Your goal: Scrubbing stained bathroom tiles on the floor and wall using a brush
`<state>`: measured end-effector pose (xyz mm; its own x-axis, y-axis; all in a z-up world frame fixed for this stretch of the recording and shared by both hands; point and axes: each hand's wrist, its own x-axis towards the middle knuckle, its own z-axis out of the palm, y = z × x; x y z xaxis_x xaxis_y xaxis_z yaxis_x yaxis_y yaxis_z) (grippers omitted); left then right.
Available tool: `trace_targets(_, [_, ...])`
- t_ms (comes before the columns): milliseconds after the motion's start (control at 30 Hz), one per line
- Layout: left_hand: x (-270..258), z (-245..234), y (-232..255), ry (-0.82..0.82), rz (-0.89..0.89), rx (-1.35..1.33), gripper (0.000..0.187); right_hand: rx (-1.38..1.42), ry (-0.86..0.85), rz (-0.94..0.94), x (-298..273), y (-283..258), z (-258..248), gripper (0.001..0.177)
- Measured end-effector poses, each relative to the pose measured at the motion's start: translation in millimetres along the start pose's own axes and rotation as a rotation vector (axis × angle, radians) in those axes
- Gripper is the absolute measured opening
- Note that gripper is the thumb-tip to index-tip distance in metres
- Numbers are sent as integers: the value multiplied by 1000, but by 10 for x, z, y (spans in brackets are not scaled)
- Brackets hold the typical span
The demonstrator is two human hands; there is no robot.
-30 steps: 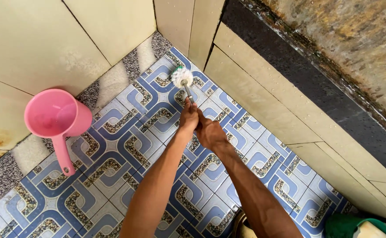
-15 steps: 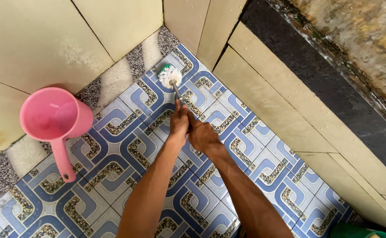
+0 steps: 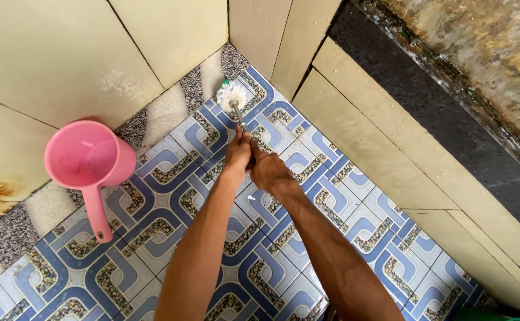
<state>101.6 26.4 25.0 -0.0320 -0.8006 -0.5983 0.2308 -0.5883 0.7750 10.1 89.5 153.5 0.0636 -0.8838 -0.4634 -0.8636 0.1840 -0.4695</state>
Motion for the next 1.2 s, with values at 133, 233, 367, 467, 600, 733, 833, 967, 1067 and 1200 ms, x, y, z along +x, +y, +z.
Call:
trace_targets(133, [-1197, -10, -89, 25, -153, -43, 36, -206, -35, -11, -820, 66, 180, 78])
trace_targets(233, [-1862, 15, -129, -5, -174, -209, 42, -201, -86, -60, -1343, 63, 114, 69])
trace_targets(367, [-1821, -53, -307, -73, -175, -277, 37, -224, -209, -15, -1437, -118, -32, 80])
trace_targets(467, [-1531, -59, -112, 22, -177, -202, 38, -187, -195, 22, -1056, -81, 90, 75])
trace_targets(600, [-548, -260, -196, -11, -140, -167, 44, -100, -64, 26, -350, -73, 250, 76])
trace_targets(733, [122, -282, -5, 86, -113, -68, 45, -36, -32, 112, 94, -331, 120, 68])
trace_targets(833, [587, -324, -15, 78, 46, -203, 36, -21, -47, 172, 260, -521, -49, 71])
trace_targets(967, [341, -209, 297, 76, -35, 2, 29, -37, -33, 160, 374, -356, 0, 73])
trace_targets(1067, [524, 32, 26, 22, 39, 54, 31, -54, 5, 180, 236, -207, -130, 74])
trace_targets(1200, [470, 710, -415, -83, 161, 279, 38, -24, 73, 217, -83, 385, -253, 77])
